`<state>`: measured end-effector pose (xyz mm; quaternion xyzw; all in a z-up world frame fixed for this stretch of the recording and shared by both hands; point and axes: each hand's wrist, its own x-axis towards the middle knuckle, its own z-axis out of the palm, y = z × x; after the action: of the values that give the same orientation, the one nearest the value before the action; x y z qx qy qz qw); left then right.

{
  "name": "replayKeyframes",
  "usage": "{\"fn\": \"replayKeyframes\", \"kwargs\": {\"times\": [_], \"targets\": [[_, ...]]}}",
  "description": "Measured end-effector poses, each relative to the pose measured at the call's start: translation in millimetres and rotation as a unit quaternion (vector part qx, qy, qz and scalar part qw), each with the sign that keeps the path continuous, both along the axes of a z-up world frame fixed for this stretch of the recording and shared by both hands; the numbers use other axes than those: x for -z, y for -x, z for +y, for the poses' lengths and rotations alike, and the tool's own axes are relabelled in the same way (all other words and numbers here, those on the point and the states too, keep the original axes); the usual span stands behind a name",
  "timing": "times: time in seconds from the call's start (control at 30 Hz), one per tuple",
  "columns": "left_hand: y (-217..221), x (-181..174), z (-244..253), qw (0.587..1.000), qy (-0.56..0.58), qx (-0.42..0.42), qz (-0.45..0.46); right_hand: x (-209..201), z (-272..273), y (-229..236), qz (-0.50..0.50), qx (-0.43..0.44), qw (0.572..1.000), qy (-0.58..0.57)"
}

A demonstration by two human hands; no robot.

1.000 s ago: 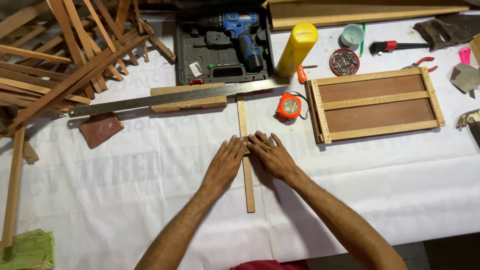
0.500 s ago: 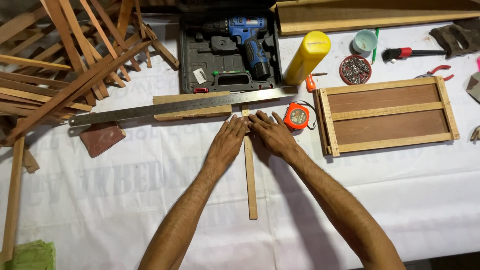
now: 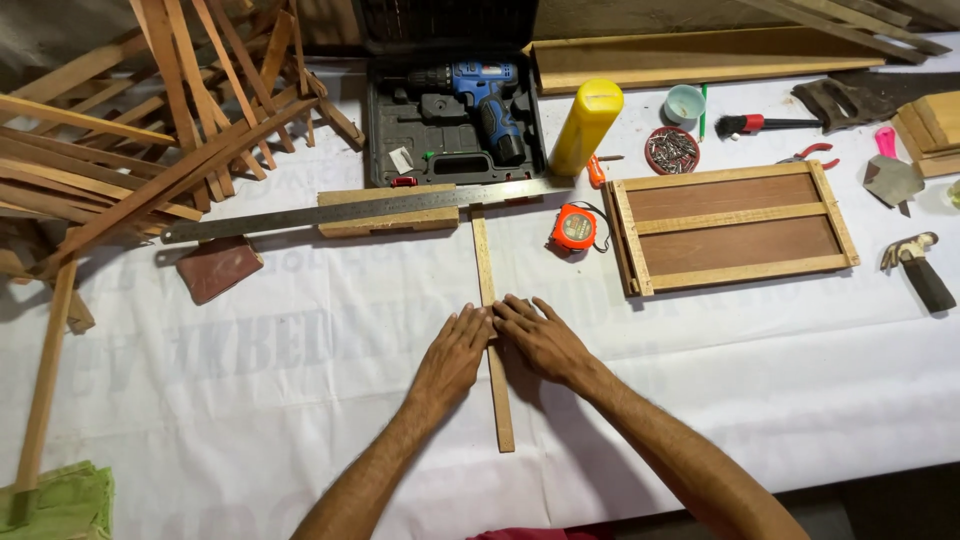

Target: Assembling and measuring wooden frame components using various tools.

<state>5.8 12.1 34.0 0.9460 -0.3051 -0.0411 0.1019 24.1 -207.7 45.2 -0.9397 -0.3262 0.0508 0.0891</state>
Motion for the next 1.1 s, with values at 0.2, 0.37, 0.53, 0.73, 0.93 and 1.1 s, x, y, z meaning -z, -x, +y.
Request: {"fn": "replayKeyframes", "kwargs": {"times": [0.2,0.37,0.53,0.73,0.93,1.1], "targets": [[14.8,8.5,2.0,0.999,0.024,0.013,-0.024,7.2,-5.6,17.3,-0.005,-0.006,1.000,0.003],[-22.5,13.9,1.7,1.000,0.018,-0.008,-0.022,4.4,-0.9,-30.5,0.013,0.000,1.000,0.021],[-78.9,20.2,-0.6,0.999,0.028,-0.024,-0.024,12.1,0.7,-87.6,0.005,0.009,1.000,0.018],[-130.3,20.8,-3.8,0.999,-0.018,-0.033,-0.033,10.1,4.9,-135.9,-0.011,0.020,1.000,-0.016],[-122.8,14.4,-4.1,0.998,-0.018,-0.036,-0.045,12.4,3.7,-130.8,-0.033,0.024,0.999,-0.012],[-73.2,-0.4,-3.9,0.998,-0.035,-0.029,-0.042,9.1,4.4,-89.5,-0.019,0.016,1.000,0.017]]}}
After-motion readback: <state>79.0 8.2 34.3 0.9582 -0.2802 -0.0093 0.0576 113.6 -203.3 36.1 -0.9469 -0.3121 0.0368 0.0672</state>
